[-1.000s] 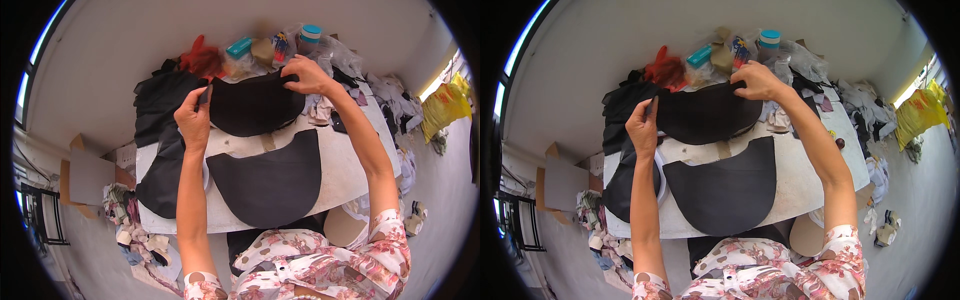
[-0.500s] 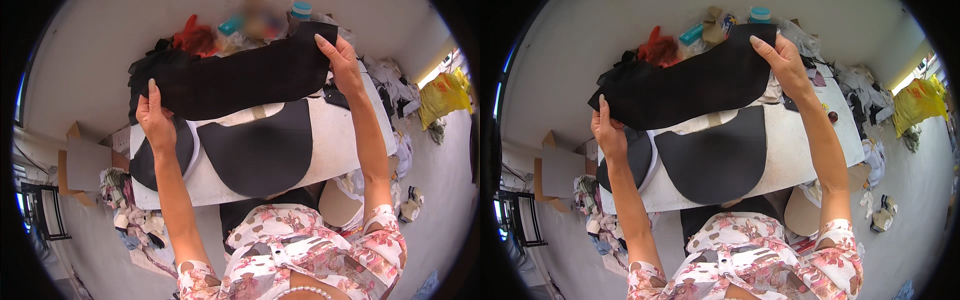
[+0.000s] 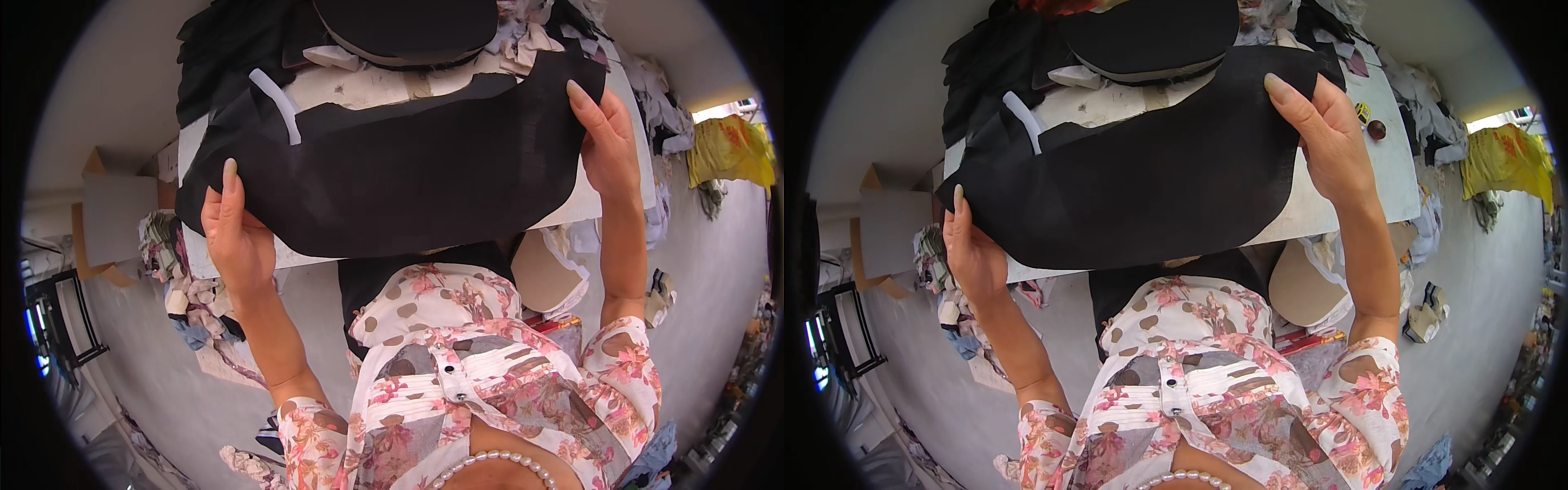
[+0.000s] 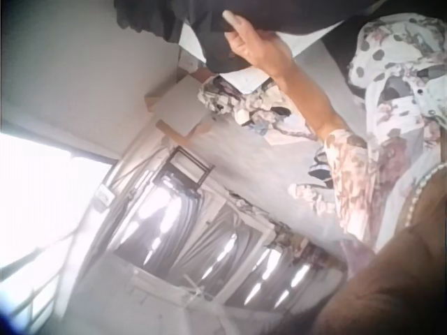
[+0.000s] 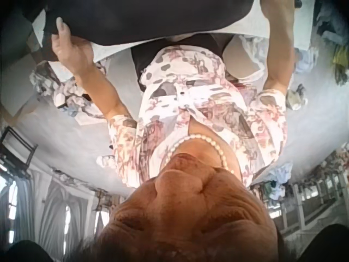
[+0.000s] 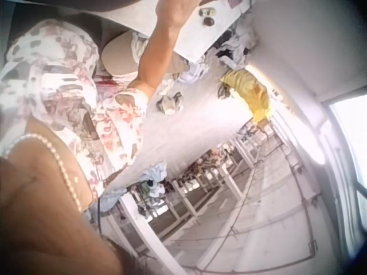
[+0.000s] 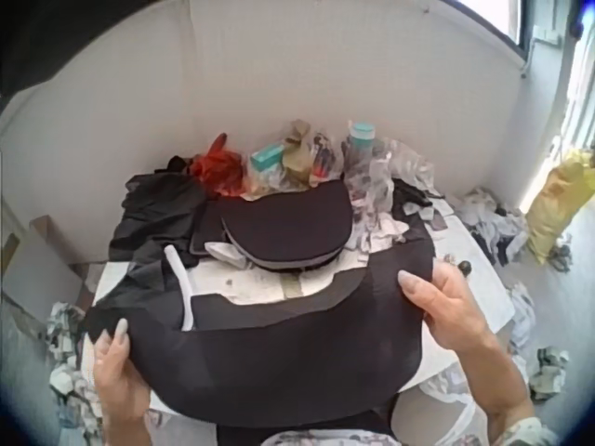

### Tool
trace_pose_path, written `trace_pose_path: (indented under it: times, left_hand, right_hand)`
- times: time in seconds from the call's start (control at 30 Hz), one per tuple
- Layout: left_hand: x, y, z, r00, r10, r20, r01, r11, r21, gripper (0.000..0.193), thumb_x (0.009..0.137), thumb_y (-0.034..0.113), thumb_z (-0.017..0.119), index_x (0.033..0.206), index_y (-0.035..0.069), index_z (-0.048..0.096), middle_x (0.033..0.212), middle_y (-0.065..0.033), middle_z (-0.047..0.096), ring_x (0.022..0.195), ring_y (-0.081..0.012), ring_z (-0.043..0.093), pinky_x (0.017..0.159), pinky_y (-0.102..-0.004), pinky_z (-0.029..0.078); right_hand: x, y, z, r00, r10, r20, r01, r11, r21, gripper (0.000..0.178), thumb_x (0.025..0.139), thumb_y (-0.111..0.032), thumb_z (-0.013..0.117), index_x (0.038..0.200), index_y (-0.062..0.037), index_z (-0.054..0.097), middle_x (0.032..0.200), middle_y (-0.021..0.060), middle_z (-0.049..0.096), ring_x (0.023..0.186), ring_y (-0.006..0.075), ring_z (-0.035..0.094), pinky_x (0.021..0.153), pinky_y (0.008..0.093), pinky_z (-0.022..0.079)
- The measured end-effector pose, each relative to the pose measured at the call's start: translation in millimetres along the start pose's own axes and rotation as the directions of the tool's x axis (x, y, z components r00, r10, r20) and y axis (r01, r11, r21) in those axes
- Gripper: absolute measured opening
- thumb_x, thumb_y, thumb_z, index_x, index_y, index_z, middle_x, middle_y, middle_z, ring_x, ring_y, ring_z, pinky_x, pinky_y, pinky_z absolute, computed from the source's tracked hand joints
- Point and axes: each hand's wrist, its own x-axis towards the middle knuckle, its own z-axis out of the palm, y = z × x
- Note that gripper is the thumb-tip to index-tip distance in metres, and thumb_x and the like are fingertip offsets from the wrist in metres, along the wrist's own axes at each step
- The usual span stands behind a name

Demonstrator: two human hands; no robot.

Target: The person repeatedly picks up black fabric pieces from a table, folds them in half, and places them back down. The hands handle the fabric directly without tools, repeating the same folding motion throughout the clip.

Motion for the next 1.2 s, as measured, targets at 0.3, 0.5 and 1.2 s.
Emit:
trace_pose_path:
  times: [0.3,0.5,1.2]
  left_hand:
    - [31,-60,-18,0.963,-0.235,-0.135,0.244,0.968,0.053,0.023,0.099,0.015,0.052,0.114,0.000,0.060,0.104,-0.0064,0.067,0.087,-0.0106,0.065,0.074,-0.0226,0.053]
    - [56,-79,-14,0.927,-0.248,-0.279,0.370,0.717,0.591,0.027,0.095,0.027,0.062,0.086,0.002,0.064,0.057,0.0048,0.052,0.041,-0.0032,0.043,0.036,-0.0214,0.033]
    - [30,-81,26,0.926,0.038,0.376,-0.371,-0.100,0.923,0.059,0.086,0.040,0.066,0.137,0.014,0.051,0.144,-0.0162,0.042,0.136,-0.0344,0.036,0.111,-0.0503,0.024]
  right_hand:
    - [17,46,-11,0.988,0.152,0.017,-0.151,0.987,-0.060,0.029,0.097,-0.026,0.058,0.109,0.0001,0.060,0.096,0.0003,0.065,0.084,0.0045,0.059,0.075,0.0197,0.048]
    - [36,92,-20,0.990,0.128,-0.057,-0.140,0.933,-0.332,0.028,0.094,-0.029,0.061,0.099,-0.0010,0.060,0.072,0.0007,0.062,0.053,0.0063,0.054,0.041,0.0221,0.040]
    - [-4,60,49,0.905,-0.176,0.387,0.424,0.307,-0.852,0.076,0.081,-0.051,0.065,0.144,-0.0159,0.041,0.151,0.0193,0.028,0.142,0.0400,0.020,0.113,0.0576,0.014]
